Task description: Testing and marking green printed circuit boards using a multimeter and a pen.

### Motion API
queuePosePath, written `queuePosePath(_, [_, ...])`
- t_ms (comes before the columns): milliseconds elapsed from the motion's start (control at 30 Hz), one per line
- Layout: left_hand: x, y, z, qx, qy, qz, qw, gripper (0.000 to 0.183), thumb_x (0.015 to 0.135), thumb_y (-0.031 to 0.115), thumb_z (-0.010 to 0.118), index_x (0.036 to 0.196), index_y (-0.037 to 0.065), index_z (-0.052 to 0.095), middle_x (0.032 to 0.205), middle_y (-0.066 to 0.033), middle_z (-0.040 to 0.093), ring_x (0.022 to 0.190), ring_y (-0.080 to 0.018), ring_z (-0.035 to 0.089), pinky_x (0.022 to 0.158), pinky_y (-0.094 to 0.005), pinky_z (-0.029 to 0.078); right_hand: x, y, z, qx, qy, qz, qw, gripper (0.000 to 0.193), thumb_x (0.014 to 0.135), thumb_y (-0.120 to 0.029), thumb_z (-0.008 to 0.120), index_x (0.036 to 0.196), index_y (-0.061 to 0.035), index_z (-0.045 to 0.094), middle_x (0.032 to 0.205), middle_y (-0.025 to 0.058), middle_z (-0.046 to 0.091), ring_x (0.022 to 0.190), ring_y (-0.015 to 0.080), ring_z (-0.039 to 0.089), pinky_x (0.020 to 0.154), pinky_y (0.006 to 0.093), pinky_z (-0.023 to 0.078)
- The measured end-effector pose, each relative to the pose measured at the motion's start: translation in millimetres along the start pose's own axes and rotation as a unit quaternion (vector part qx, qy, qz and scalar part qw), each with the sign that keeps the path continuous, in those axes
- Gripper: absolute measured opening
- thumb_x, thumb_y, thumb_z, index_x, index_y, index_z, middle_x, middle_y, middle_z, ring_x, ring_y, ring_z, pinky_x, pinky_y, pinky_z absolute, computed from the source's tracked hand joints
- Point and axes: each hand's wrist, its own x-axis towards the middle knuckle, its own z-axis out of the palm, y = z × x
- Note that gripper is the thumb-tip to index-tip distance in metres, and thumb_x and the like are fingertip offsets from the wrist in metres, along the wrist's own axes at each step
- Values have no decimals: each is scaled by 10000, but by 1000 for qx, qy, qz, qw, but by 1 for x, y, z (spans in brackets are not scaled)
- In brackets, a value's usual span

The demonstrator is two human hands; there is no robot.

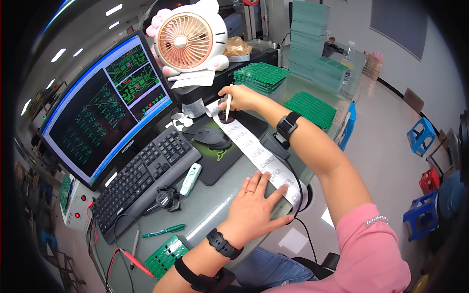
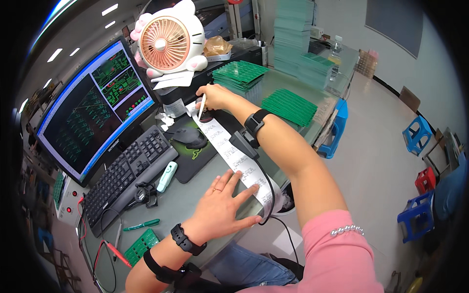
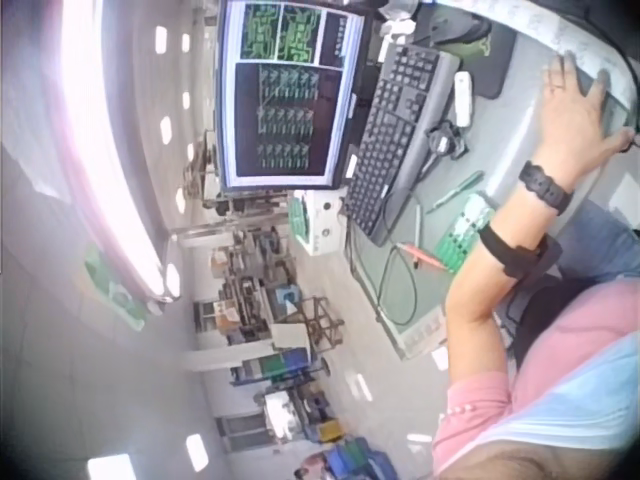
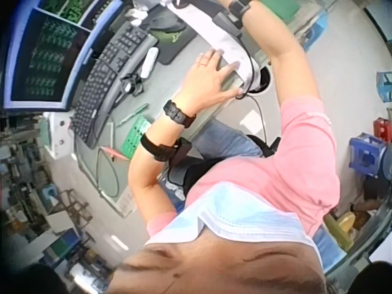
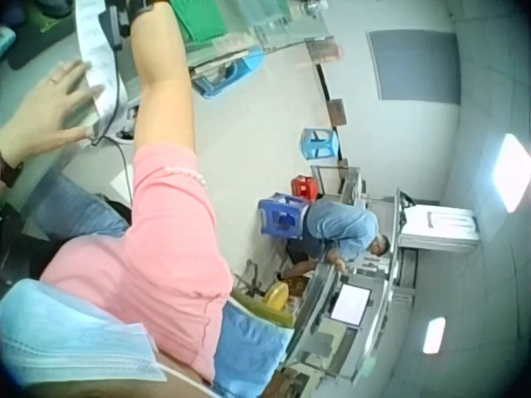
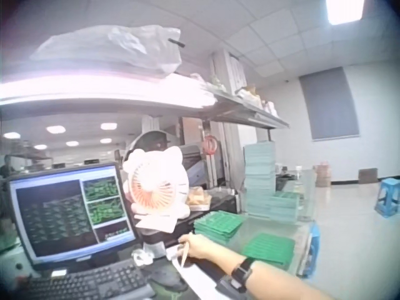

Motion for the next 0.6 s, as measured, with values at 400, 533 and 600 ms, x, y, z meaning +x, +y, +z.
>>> queuePosePath(400, [-38, 11, -36, 77, 7, 12, 997, 634, 886, 531, 539, 1294, 45, 535, 1325, -262, 483, 1321, -409, 383, 1110, -483, 292, -71, -146, 13, 311, 88, -181, 929, 436, 880, -200, 687, 1236, -5, 528, 1109, 155, 631, 892, 172, 656, 745, 297, 536])
queuePosePath(533, [-105, 6, -90, 12, 32, -63, 997, 305, 855, 281, 655, 1060, 59, 619, 1145, -163, 589, 1093, -333, 551, 929, -413, 452, -77, -191, 46, 523, 26, -182, 832, 377, 924, -202, 631, 1224, -6, 516, 1082, 128, 624, 878, 157, 651, 705, 270, 541])
queuePosePath(600, [-148, 3, -116, -68, 56, -211, 973, 177, 856, 205, 660, 935, 52, 618, 969, -109, 625, 882, -256, 604, 775, -357, 490, -76, -192, 67, 539, 49, -192, 819, 327, 900, -170, 658, 1154, 3, 546, 984, 117, 612, 801, 146, 650, 709, 281, 555])
